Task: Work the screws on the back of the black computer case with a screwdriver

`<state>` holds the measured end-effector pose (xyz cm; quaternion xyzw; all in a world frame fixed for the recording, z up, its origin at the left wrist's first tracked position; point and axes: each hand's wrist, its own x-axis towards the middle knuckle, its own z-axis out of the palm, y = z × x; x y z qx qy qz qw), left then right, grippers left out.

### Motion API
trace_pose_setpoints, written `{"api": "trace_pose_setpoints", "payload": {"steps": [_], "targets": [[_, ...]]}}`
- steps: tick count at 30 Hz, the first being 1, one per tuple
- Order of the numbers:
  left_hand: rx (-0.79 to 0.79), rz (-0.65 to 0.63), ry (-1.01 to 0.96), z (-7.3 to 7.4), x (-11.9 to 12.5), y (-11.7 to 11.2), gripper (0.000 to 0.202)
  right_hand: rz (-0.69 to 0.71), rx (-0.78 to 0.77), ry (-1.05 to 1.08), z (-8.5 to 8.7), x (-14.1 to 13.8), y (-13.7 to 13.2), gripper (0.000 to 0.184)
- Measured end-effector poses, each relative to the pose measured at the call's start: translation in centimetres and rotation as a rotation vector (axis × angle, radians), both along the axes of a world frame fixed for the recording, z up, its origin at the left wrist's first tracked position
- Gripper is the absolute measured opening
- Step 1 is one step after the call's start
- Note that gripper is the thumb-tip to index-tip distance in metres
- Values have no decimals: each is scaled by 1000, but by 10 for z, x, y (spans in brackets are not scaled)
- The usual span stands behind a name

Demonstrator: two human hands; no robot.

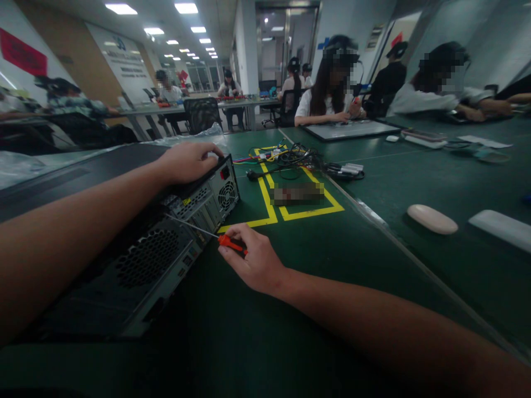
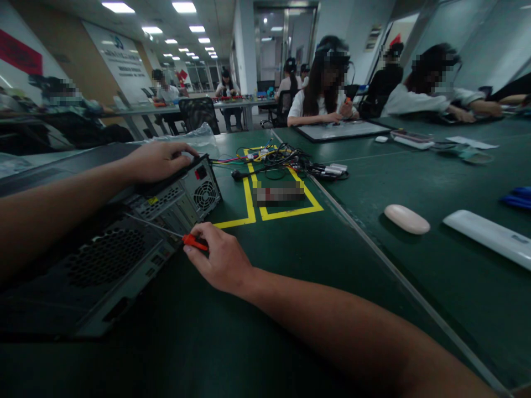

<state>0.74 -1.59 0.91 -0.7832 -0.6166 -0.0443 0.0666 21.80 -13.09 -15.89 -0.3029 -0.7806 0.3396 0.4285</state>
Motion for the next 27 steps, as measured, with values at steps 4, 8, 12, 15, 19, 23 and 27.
{"api": "trace_pose_setpoints", "payload": {"steps": [4,8,12,15,19,23,27], "targets": [[-2,0,9,1,1,-3,58,-1,-5,8,0,0,0,21],[4,-2,9,2,2,-5,59,8,8,18,0,-1,0,21],[5,9,-8,-1,-2,3,62,-3,-4,6,2,0,0,21],[31,-15,-47,-4,-7,9,60,-11,-1,12,3,0,0,21],[27,-14,-76,-5,-9,12,63,-12,19,18,2,1,0,22],[17,-8,-79,-5,-9,11,63,-33,27,-1,1,0,-1,25],[19,-14,-69,-4,-7,10,61,-29,31,-10,2,1,-1,27]]}}
